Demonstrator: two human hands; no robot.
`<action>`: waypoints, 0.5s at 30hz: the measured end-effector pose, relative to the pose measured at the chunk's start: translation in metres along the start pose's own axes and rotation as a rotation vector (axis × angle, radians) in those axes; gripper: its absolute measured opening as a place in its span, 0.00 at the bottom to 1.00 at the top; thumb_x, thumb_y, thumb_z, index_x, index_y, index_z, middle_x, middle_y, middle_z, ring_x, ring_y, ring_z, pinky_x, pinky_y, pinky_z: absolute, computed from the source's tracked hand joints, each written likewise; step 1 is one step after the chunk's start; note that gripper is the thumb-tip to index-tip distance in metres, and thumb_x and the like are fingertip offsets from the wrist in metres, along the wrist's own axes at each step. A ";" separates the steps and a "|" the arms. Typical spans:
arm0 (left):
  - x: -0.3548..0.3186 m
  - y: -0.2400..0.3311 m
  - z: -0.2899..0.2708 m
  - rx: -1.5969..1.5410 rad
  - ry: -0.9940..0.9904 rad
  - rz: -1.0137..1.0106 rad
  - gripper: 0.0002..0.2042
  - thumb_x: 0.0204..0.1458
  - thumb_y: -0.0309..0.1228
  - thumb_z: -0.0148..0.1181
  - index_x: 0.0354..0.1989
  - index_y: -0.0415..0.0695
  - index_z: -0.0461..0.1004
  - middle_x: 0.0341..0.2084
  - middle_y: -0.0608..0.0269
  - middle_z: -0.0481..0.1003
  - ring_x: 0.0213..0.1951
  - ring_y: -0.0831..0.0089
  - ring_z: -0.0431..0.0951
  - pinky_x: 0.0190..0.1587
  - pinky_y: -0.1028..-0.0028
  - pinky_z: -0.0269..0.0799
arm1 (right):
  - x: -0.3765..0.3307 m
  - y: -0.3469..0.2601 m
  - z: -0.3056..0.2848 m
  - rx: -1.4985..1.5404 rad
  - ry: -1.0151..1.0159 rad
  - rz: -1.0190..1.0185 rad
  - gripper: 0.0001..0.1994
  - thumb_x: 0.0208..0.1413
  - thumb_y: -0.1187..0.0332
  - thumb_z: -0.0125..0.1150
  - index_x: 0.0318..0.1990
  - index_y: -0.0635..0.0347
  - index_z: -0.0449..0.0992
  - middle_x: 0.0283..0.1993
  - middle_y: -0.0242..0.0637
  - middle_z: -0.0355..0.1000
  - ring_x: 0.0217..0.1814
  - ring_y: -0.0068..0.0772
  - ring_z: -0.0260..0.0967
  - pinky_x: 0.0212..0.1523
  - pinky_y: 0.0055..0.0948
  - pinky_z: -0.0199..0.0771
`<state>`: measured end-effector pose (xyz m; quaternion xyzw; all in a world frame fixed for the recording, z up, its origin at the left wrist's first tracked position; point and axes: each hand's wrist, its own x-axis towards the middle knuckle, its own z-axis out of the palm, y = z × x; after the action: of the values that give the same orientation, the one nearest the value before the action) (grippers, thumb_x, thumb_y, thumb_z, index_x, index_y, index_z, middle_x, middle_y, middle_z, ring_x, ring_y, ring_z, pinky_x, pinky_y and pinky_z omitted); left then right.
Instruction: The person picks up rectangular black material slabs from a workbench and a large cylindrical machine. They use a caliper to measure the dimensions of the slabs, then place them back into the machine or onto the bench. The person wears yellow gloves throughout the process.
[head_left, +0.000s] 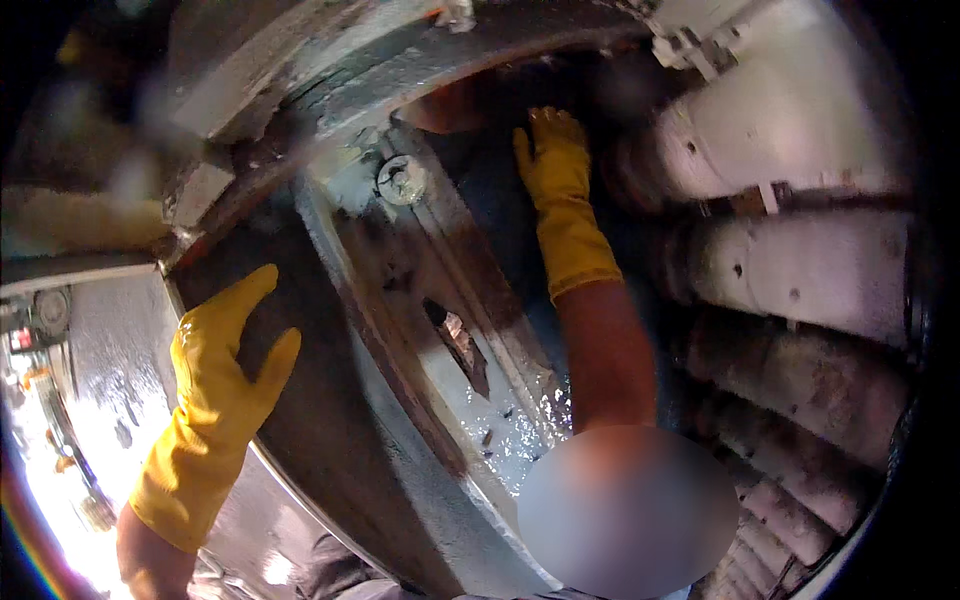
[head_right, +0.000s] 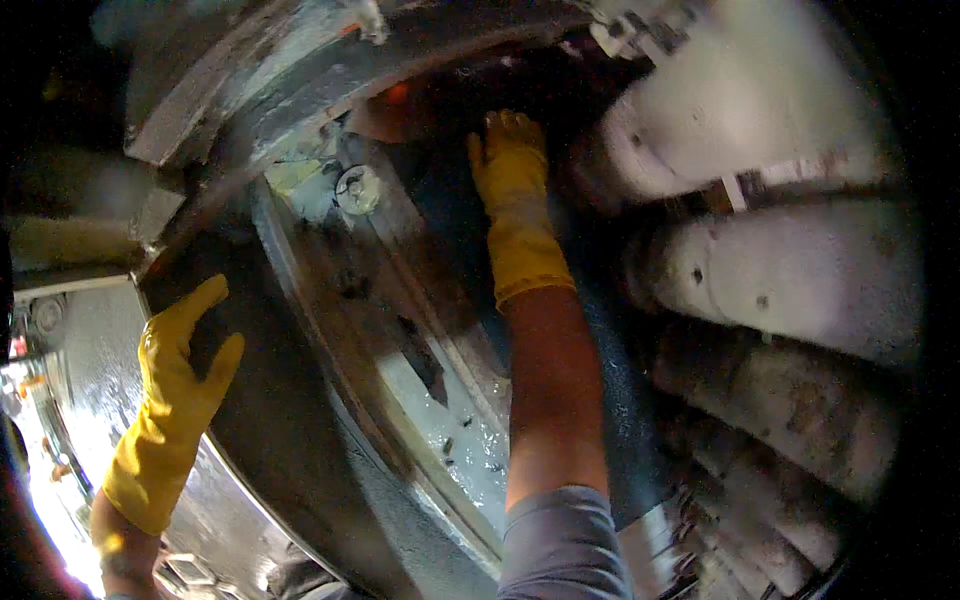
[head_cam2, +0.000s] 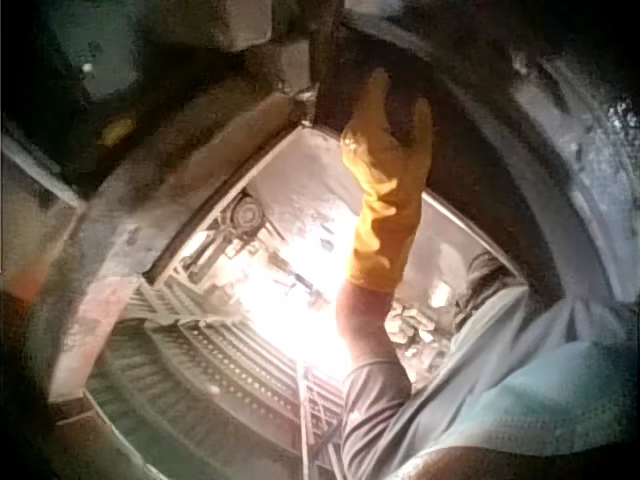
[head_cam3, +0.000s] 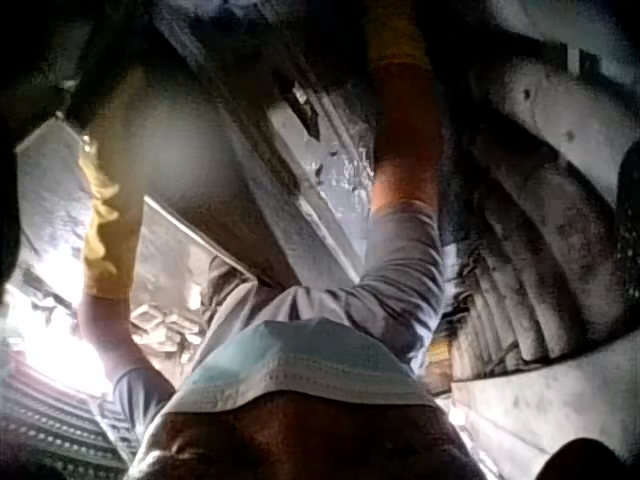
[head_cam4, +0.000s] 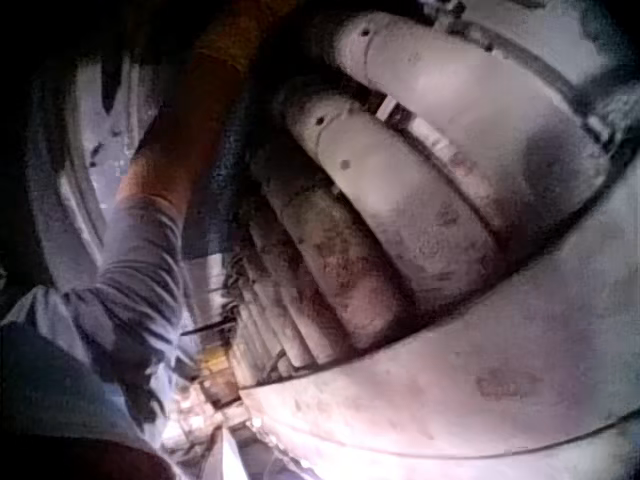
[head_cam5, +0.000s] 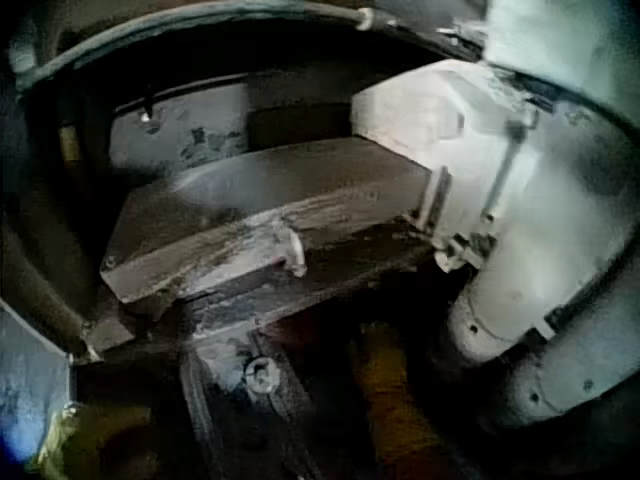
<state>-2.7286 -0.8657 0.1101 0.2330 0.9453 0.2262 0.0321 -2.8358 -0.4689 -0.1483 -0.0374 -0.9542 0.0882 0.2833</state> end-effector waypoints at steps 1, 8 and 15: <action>-0.003 0.000 -0.001 0.010 -0.003 0.011 0.25 0.49 0.22 0.71 0.59 0.34 0.77 0.50 0.44 0.82 0.54 0.54 0.83 0.59 0.64 0.76 | -0.005 0.000 0.004 0.000 0.044 -0.014 0.20 0.64 0.58 0.64 0.56 0.63 0.81 0.61 0.48 0.78 0.66 0.57 0.72 0.69 0.50 0.68; -0.005 -0.007 0.007 -0.051 0.037 0.016 0.26 0.47 0.24 0.73 0.58 0.35 0.78 0.50 0.46 0.83 0.53 0.52 0.84 0.56 0.66 0.78 | -0.045 -0.013 -0.034 0.069 0.032 0.170 0.24 0.62 0.56 0.66 0.59 0.63 0.79 0.63 0.52 0.75 0.67 0.57 0.70 0.70 0.50 0.66; -0.008 -0.007 0.004 -0.085 0.068 0.006 0.25 0.48 0.24 0.74 0.57 0.35 0.79 0.51 0.46 0.82 0.54 0.53 0.83 0.58 0.64 0.77 | -0.130 -0.030 -0.088 -0.222 0.055 0.471 0.30 0.62 0.51 0.65 0.61 0.69 0.75 0.67 0.57 0.70 0.68 0.64 0.65 0.72 0.54 0.62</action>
<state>-2.7234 -0.8729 0.1028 0.2265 0.9346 0.2741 0.0094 -2.6792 -0.5010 -0.1393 -0.2918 -0.9150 0.0456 0.2750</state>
